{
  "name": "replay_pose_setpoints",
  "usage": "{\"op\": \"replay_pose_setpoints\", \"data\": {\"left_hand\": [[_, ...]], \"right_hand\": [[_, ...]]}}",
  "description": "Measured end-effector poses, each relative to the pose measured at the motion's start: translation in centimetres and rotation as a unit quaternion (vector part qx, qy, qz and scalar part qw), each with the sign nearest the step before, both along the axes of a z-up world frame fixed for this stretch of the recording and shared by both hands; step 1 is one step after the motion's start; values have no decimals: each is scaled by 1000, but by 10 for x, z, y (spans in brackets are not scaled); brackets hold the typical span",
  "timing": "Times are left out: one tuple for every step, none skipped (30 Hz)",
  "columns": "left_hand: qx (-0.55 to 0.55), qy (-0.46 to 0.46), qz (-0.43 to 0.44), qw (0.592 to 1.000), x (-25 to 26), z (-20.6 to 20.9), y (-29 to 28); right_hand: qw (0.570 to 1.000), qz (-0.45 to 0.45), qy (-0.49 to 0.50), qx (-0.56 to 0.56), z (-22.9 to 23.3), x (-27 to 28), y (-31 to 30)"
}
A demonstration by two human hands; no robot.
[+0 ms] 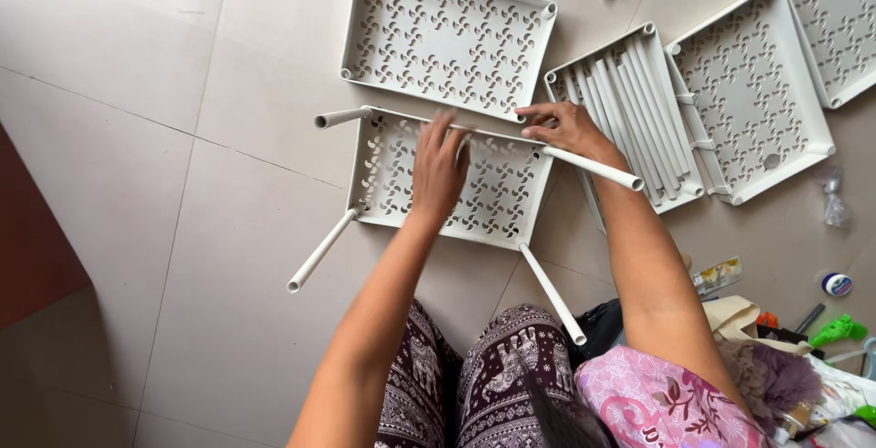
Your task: The person assembles a white plastic storage rack by inserting white cylindrical rods into perforated trays and attaching black caster wheels. The person arranges multiple trays on the floor, inserts rods to form a frame, and secures wheels to the base.
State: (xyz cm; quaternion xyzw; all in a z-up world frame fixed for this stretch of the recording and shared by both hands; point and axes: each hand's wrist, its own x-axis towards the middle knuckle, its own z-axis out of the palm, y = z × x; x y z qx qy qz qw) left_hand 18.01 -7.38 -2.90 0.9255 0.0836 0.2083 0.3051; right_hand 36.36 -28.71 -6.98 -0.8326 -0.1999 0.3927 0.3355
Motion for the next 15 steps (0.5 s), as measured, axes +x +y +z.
{"op": "replay_pose_setpoints", "data": {"left_hand": [[16, 29, -7, 999, 17, -5, 4], [32, 57, -13, 998, 33, -10, 8], [49, 84, -20, 995, 41, -16, 9], [26, 126, -18, 992, 44, -21, 9], [3, 168, -16, 986, 46, -26, 9], [-19, 210, -12, 978, 49, -31, 11], [-13, 225, -8, 974, 52, -37, 12], [-8, 241, -3, 971, 54, -44, 13], [-3, 257, 2, 966, 55, -51, 15], [-4, 242, 6, 970, 57, -59, 17], [-5, 227, 10, 974, 60, -65, 20], [-5, 212, 16, 977, 61, -68, 23], [-10, 222, 19, 975, 61, -68, 24], [-15, 229, 20, 973, 63, -66, 24], [-19, 237, 22, 971, 64, -61, 25]], "right_hand": [[1000, -4, 6, 3, -5, -1, 1], [1000, -9, 10, 7, -8, 0, 3], [1000, -12, 8, 4, -9, -1, 4], [1000, -15, 5, 3, -10, -2, 5], [1000, -18, 1, 1, -11, -2, 6], [1000, -11, -10, 3, -11, -2, 7], [1000, -5, -21, 5, -12, -2, 9], [999, 3, -31, 6, -13, -3, 10], [999, 8, -38, 7, -15, -3, 11], [999, 15, -45, 7, -17, -4, 12], [998, 22, -51, 7, -18, -6, 13], [998, 17, -55, 5, -17, -8, 15], [998, 11, -59, 3, -16, -10, 15], [998, 5, -65, 2, -13, -12, 14], [997, -2, -76, 11, -10, -14, 14]]}}
